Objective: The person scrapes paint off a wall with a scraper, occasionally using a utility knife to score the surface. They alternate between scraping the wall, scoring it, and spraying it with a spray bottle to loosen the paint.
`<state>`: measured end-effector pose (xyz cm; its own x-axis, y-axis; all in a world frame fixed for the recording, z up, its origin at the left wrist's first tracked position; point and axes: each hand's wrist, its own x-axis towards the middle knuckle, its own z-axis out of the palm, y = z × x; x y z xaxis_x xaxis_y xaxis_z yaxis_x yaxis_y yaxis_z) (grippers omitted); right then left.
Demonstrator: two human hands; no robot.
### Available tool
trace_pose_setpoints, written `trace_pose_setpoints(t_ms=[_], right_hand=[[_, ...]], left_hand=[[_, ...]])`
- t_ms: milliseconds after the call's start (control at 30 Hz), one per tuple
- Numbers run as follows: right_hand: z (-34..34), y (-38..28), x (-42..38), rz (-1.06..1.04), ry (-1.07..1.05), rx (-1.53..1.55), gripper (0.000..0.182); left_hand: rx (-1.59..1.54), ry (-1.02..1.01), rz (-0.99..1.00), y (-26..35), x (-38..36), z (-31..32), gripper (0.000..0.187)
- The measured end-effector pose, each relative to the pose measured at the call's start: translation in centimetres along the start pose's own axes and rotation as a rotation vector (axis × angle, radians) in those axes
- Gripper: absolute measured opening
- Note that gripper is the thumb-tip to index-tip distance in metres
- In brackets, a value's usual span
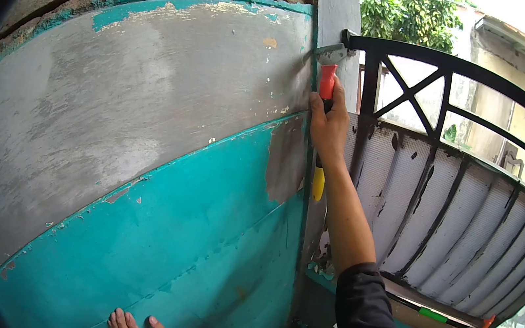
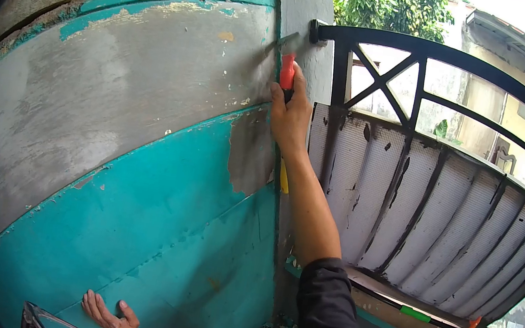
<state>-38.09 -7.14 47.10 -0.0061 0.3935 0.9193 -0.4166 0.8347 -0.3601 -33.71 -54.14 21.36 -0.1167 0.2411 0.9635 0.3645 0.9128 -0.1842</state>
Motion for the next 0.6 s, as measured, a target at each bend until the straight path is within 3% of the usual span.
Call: trace_pose_setpoints(t_ms=[167,233,267,367,600], right_hand=[[-1.0,-0.4,0.1,0.060,-0.038,0.064,0.055],[-0.7,-0.7,-0.7,-0.149,0.040,0.017,0.057],[-0.6,-0.8,-1.1,-0.145,0.040,0.016,0.057],[-0.3,-1.9,-2.0,-0.182,-0.193,-0.185,0.057],[-1.2,-2.8,0.6,-0.170,-0.220,-0.232,0.050]], left_hand=[[0.004,-0.010,-0.004,0.0,-0.3,0.1,0.051],[-0.012,0.002,0.005,0.1,-0.1,0.0,0.051],[-0.013,-0.001,0.009,0.0,-0.3,0.0,0.051],[-0.029,0.003,0.011,-0.3,-0.4,0.1,0.052],[-0.044,-0.005,0.002,-0.2,-0.2,-0.2,0.052]])
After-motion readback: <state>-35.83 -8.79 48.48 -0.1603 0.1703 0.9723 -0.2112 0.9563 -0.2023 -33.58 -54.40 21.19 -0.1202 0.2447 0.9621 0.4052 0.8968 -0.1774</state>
